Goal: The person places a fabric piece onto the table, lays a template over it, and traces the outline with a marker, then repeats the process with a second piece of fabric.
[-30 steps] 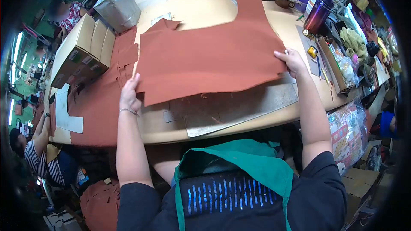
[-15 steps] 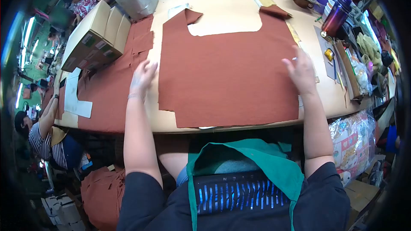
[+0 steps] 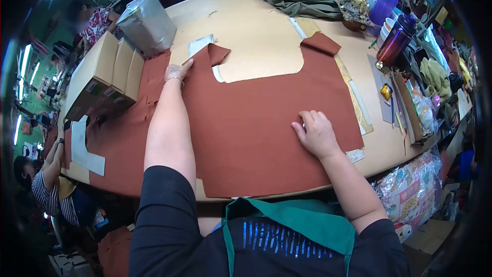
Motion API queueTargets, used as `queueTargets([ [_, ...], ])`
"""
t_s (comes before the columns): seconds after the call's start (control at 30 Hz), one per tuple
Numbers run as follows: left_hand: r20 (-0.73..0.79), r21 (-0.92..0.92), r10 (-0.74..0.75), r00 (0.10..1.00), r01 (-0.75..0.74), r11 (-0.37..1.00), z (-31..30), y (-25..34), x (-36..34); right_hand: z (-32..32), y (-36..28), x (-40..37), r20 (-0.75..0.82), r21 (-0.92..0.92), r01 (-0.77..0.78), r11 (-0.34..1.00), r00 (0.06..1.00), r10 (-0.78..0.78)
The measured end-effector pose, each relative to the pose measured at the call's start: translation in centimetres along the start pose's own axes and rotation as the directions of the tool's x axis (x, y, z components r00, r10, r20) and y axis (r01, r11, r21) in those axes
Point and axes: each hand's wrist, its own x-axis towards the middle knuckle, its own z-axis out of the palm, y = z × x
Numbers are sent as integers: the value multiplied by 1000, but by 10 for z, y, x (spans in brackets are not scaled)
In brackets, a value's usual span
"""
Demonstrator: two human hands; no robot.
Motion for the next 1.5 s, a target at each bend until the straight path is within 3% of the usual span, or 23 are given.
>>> queueTargets([
  [0.03, 18, -20, -8, 1000, 8, 1000, 2, 2, 2, -1, 0, 1, 13, 4, -3, 1000, 1000, 3],
  [0.13, 260, -474, 49, 964, 83, 877, -6, 11, -8, -2, 0, 2, 40, 9, -24, 1000, 999, 24],
  [0.17, 403, -730, 114, 908, 244, 638, -19, 27, -28, -2, 0, 2, 37, 11, -25, 1000, 999, 24],
  [0.27, 296, -881, 427, 854, 72, 468, -27, 32, -28, -2, 0, 3, 27, 17, -24, 1000, 999, 24],
  [0.3, 267, -877, 507, 820, -11, 480, -31, 33, -27, -2, 0, 3, 28, 18, -21, 1000, 999, 20],
  [0.4, 23, -939, 567, 823, -178, 296, -22, 23, -15, -3, 1, 4, 23, 20, -13, 1000, 1000, 13],
  [0.43, 98, -919, 547, 832, -135, 370, -26, 17, -15, -2, 1, 4, 20, 22, -12, 1000, 1000, 11],
  [0.47, 71, -780, 449, 891, -231, 582, -24, 11, -17, -2, 1, 4, 21, 22, -10, 1000, 1000, 9],
  [0.53, -71, -344, 285, 956, -291, 892, -14, -1, -23, -1, 2, 3, 20, 23, -10, 1000, 1000, 9],
  [0.57, -123, -255, 336, 934, -356, 899, -20, 4, -36, -1, 1, 3, 16, 34, -8, 999, 1000, 8],
  [0.63, -316, 190, 368, 874, -322, 928, -24, 26, -112, -3, 1, 3, 6, 48, -10, 999, 1000, 10],
  [0.7, -217, 305, 583, 783, -512, 803, -10, 17, -165, -4, 3, 1, 17, 83, -29, 996, 999, 27],
  [0.73, -85, 251, 578, 812, -544, 801, -3, 15, -193, -5, 4, 2, 18, 104, -35, 994, 999, 33],
  [0.8, 129, 314, 376, 917, -398, 862, 2, 14, -238, -12, 16, 16, 199, 301, -231, 925, 964, 176],
  [0.83, 149, 357, 338, 930, -369, 858, 10, 2, -242, -14, 24, 25, 305, 383, -335, 861, 926, 225],
  [0.87, 145, 356, 341, 929, -371, 858, 13, -3, -246, -14, 40, 42, 315, 360, -445, 820, 885, 342],
  [0.93, 131, 354, 348, 928, -372, 858, 16, -9, -252, -15, 72, 82, 189, 154, -452, 879, 886, 422],
  [0.97, 132, 354, 348, 928, -372, 858, 18, -11, -253, -3, 96, 101, 203, 125, -502, 856, 857, 474],
  [1.03, 122, 353, 352, 928, -372, 858, 18, -11, -250, 6, 113, 139, 311, -157, -561, 813, 753, 580],
  [1.13, 107, 343, 351, 930, -366, 865, 18, -12, -250, 33, 131, 180, 230, -199, -601, 774, 739, 633],
  [1.23, 98, 348, 337, 936, -350, 870, 17, -8, -252, 35, 129, 203, 250, -243, -580, 777, 737, 628],
  [1.37, 97, 339, 337, 936, -350, 873, 15, -9, -252, 15, 124, 189, 74, -278, -633, 722, 735, 674],
  [1.5, 113, 328, 330, 937, -348, 878, 15, -8, -251, 17, 171, 158, -59, -267, -682, 681, 717, 695],
])
